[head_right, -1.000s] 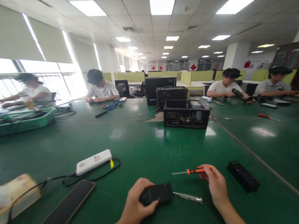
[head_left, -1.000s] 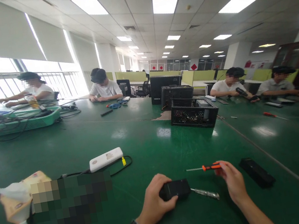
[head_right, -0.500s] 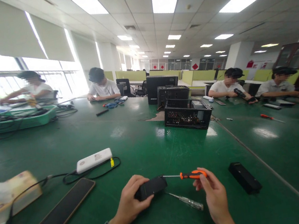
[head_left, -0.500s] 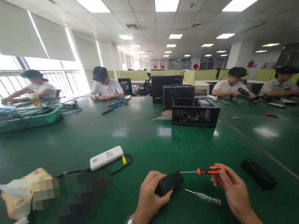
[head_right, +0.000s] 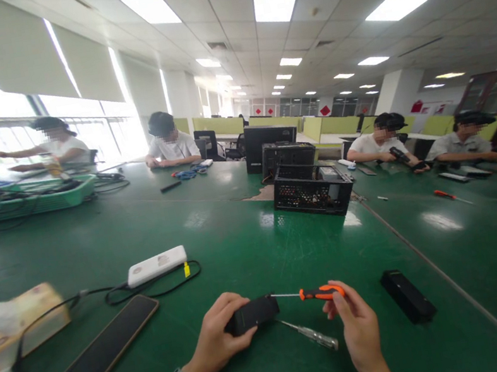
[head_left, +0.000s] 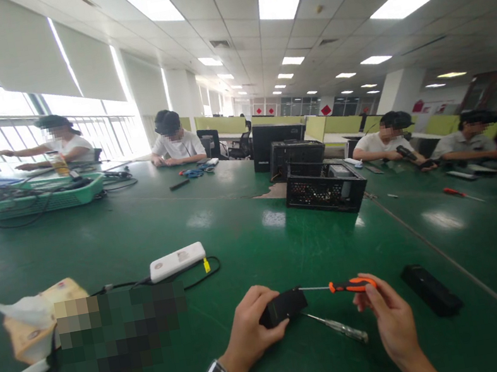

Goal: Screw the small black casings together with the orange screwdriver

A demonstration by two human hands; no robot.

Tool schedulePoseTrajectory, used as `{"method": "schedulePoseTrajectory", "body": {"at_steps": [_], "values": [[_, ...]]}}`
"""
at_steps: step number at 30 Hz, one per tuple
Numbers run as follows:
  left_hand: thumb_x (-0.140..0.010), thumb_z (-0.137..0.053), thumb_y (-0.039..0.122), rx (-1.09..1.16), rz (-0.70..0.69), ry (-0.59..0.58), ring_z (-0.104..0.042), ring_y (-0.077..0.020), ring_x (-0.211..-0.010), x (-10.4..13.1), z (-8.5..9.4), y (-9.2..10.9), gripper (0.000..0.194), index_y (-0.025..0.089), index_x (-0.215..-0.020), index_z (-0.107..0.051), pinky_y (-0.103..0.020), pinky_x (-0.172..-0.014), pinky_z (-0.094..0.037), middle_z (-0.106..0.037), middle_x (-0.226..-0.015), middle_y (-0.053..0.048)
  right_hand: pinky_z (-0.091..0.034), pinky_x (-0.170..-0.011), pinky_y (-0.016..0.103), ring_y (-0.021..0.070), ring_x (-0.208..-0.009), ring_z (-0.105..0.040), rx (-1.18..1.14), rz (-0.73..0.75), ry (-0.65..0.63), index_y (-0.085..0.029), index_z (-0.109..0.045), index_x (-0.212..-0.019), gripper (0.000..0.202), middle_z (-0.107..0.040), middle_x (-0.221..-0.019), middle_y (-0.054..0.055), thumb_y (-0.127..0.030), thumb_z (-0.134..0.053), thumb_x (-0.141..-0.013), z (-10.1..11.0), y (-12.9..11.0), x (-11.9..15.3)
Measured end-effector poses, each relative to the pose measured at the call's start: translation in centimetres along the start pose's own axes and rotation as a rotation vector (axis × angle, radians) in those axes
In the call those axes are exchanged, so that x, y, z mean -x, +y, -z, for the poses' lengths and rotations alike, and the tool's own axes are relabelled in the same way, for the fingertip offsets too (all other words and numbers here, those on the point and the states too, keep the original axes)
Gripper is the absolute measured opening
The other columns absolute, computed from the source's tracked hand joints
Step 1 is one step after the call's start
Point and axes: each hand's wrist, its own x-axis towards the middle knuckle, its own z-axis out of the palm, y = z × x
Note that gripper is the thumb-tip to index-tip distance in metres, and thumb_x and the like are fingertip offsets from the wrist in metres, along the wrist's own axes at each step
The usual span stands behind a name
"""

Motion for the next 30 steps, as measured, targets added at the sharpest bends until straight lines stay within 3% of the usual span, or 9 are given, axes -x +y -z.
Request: {"method": "schedulePoseTrajectory", "body": {"at_steps": [8,11,16,20,25,28,30], "values": [[-0.070,-0.070,0.018,0.013,0.016,-0.020,-0.063,-0.0211,-0.085,-0.2,0.4,0.7,0.032,0.018,-0.102,-0.064,-0.031,-0.075,-0.053,-0.064,-0.095,-0.007,-0.052,-0.060,0.030,0.0184,-0.064,-0.061,0.169,0.066,-0.057,-0.017,-0.066,-0.105,0.035,-0.069,-0.076,0.005,-0.043,-0.066,-0.082,0.1,-0.7,0.3],[-0.069,-0.071,0.017,0.055,0.054,-0.022,-0.062,-0.0199,-0.081,-0.3,0.4,0.7,0.031,0.019,-0.098,-0.064,-0.030,-0.073,-0.052,-0.064,-0.092,-0.006,-0.052,-0.062,0.030,0.0186,-0.065,-0.062,0.332,0.135,-0.146,-0.018,-0.070,-0.099,0.031,-0.070,-0.080,0.006,-0.043,-0.066,-0.081,-0.1,-2.8,-0.2],[-0.063,-0.073,0.015,0.118,0.156,-0.028,-0.060,-0.0188,-0.077,-0.2,0.4,0.2,0.029,0.018,-0.091,-0.063,-0.028,-0.070,-0.048,-0.064,-0.085,-0.003,-0.048,-0.059,0.026,0.0177,-0.065,-0.061,0.620,0.163,-0.427,-0.020,-0.074,-0.093,0.028,-0.070,-0.082,0.005,-0.043,-0.062,-0.083,-1.9,-7.8,-2.9],[-0.062,-0.073,0.016,0.143,0.220,-0.111,-0.060,-0.0186,-0.078,0.2,0.0,-0.1,0.030,0.018,-0.090,-0.064,-0.027,-0.072,-0.045,-0.064,-0.085,-0.001,-0.045,-0.057,0.025,0.0160,-0.064,-0.057,0.727,0.227,-0.519,-0.020,-0.073,-0.103,0.036,-0.067,-0.080,0.004,-0.046,-0.056,-0.087,-4.5,-10.1,-4.6],[-0.059,-0.075,0.016,0.126,0.326,-0.254,-0.058,-0.0201,-0.087,0.9,-0.3,-0.2,0.038,0.020,-0.095,-0.064,-0.028,-0.082,-0.044,-0.064,-0.093,-0.001,-0.045,-0.057,0.025,0.0143,-0.064,-0.056,0.762,0.349,-0.549,-0.019,-0.059,-0.128,0.042,-0.064,-0.086,0.004,-0.038,-0.043,-0.094,-7.3,-10.8,-4.2],[-0.059,-0.077,0.018,0.139,0.399,-0.326,-0.056,-0.0222,-0.096,1.0,0.1,-0.4,0.043,0.021,-0.100,-0.064,-0.029,-0.087,-0.043,-0.063,-0.102,-0.002,-0.045,-0.057,0.024,0.0134,-0.062,-0.055,0.720,0.362,-0.610,-0.022,-0.061,-0.122,0.036,-0.065,-0.088,0.003,-0.036,-0.043,-0.094,-7.7,-11.0,-3.4],[-0.059,-0.079,0.022,0.162,0.436,-0.366,-0.056,-0.0227,-0.097,0.9,0.4,-0.6,0.045,0.022,-0.102,-0.064,-0.029,-0.087,-0.043,-0.063,-0.104,-0.002,-0.044,-0.057,0.024,0.0132,-0.060,-0.054,0.714,0.360,-0.594,-0.022,-0.067,-0.107,0.028,-0.064,-0.082,0.002,-0.040,-0.051,-0.091,-7.6,-11.0,-3.0]]}}
